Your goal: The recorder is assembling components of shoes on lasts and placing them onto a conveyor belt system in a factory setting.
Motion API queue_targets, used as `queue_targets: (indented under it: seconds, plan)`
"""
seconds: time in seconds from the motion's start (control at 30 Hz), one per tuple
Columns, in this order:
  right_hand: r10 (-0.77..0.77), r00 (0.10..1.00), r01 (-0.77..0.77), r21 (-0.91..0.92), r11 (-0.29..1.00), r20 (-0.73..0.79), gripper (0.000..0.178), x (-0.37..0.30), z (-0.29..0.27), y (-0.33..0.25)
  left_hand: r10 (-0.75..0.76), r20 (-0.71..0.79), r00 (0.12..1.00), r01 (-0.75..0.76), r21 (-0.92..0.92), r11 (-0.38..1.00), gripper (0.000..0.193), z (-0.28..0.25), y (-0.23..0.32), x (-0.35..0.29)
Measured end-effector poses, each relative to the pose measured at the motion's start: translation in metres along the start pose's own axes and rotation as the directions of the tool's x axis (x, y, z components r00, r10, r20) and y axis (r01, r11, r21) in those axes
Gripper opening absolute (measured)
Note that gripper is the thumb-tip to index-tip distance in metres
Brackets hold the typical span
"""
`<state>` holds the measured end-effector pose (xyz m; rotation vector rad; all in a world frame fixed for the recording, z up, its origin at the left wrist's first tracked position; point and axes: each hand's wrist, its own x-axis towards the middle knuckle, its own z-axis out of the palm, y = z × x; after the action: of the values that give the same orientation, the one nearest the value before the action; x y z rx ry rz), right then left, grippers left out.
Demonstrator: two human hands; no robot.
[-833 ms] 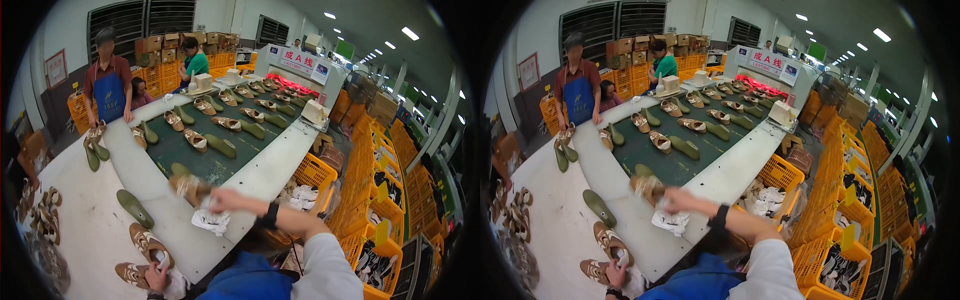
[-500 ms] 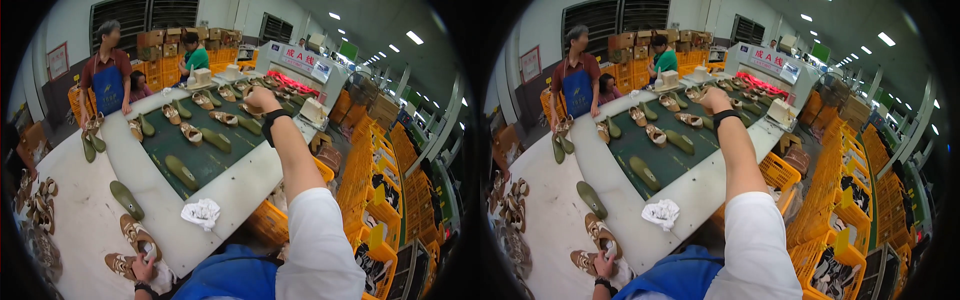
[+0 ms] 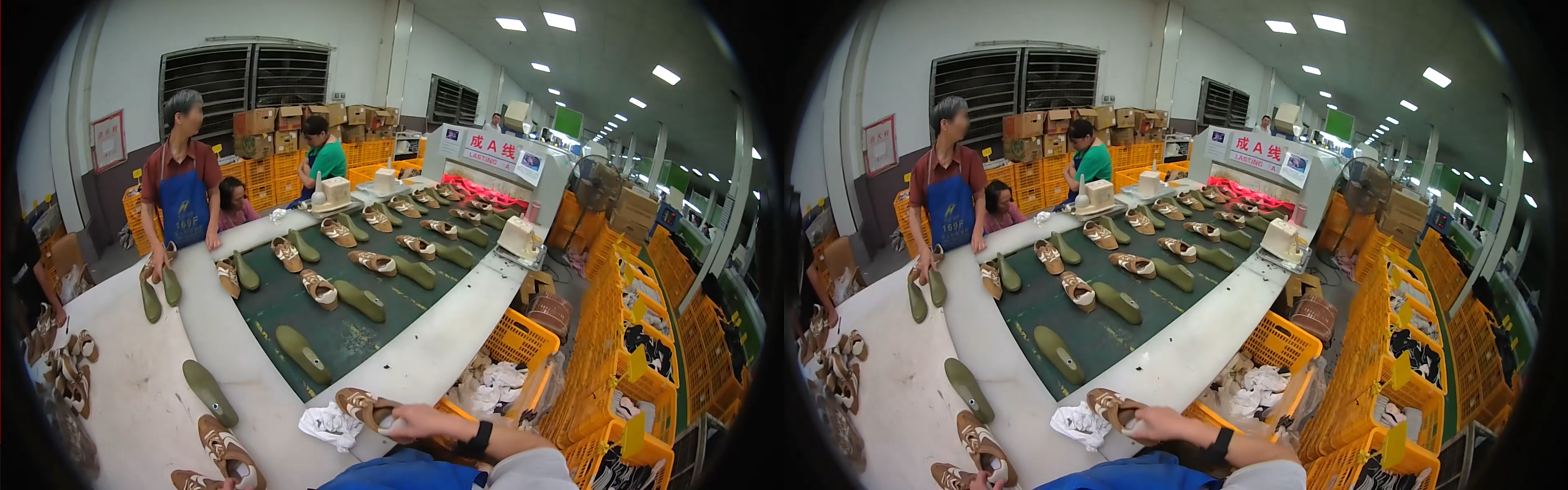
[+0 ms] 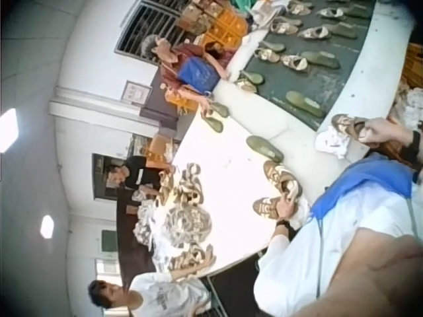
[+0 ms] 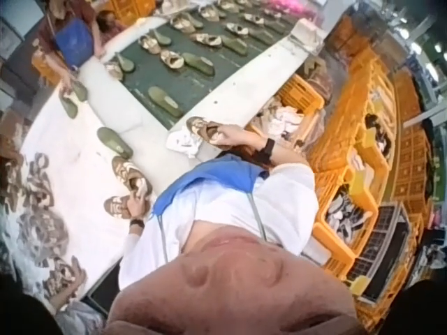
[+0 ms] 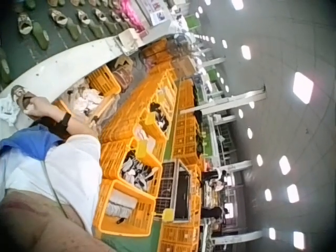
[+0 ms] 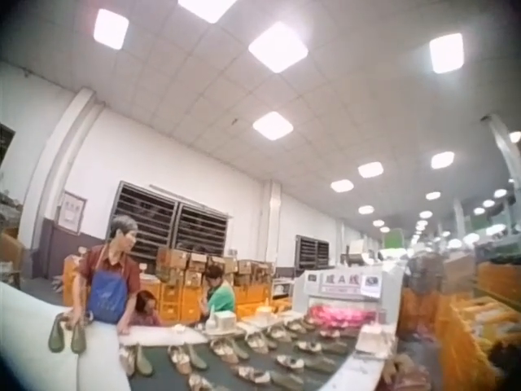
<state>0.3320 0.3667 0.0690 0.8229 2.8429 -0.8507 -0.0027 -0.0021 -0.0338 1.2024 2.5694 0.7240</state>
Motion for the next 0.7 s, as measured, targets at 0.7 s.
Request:
queue_targets:
  seconds: [0.7]
  plan:
    - [-0.028, 0.998, 0.024, -0.069, 0.997, -0.053, 0.034, 0.026, -0.013, 0.028, -0.052, -0.104, 0.993, 0.065, 0.126, 0.99, 0.037, 0.003, 0.018, 0.007]
